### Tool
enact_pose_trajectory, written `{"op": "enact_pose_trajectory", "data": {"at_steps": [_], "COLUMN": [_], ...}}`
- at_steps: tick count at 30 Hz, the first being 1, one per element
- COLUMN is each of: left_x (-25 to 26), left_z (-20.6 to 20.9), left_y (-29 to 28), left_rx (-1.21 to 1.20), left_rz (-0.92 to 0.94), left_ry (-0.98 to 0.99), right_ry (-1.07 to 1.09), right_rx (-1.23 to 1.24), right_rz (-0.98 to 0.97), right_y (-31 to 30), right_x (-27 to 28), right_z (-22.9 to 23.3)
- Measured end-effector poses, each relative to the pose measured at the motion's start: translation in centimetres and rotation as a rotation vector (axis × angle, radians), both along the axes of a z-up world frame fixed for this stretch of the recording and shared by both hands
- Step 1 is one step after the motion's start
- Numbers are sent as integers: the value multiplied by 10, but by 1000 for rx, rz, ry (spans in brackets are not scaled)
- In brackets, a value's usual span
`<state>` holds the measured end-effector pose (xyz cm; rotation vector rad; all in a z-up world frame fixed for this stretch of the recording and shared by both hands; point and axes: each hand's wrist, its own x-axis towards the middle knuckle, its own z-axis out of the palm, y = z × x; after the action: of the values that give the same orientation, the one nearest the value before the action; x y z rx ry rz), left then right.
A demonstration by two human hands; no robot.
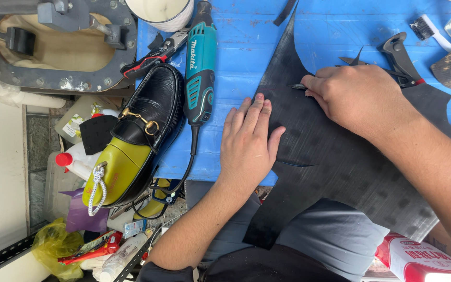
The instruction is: The person retrieves a sheet of black material and a shoe from a shelf. They place the shoe on the material, trace its outline with a pen, and then use a utility knife to cut out the traced shape. Finally, they use a ruler to trim the edges of the cut piece.
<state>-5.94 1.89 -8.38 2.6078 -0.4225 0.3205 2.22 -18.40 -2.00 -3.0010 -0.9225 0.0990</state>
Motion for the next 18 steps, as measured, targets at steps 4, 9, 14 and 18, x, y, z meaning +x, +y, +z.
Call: {"op": "enact_pose_trajectory", "data": {"at_steps": [4, 9, 14, 18], "left_x": [-1, 0, 1, 0], "left_z": [0, -1, -4, -4], "left_y": [-1, -2, -2, -3], "left_rx": [-33, -1, 12, 20], "left_rz": [-5, 8, 8, 14], "left_ry": [-10, 1, 6, 3], "right_ry": [-18, 18, 29, 44], "right_rx": [-15, 3, 12, 10], "right_rz": [1, -35, -74, -102], "right_y": [-5, -8, -14, -17], "right_x": [-3, -11, -19, -26], "right_z": [-1, 2, 6, 8]}}
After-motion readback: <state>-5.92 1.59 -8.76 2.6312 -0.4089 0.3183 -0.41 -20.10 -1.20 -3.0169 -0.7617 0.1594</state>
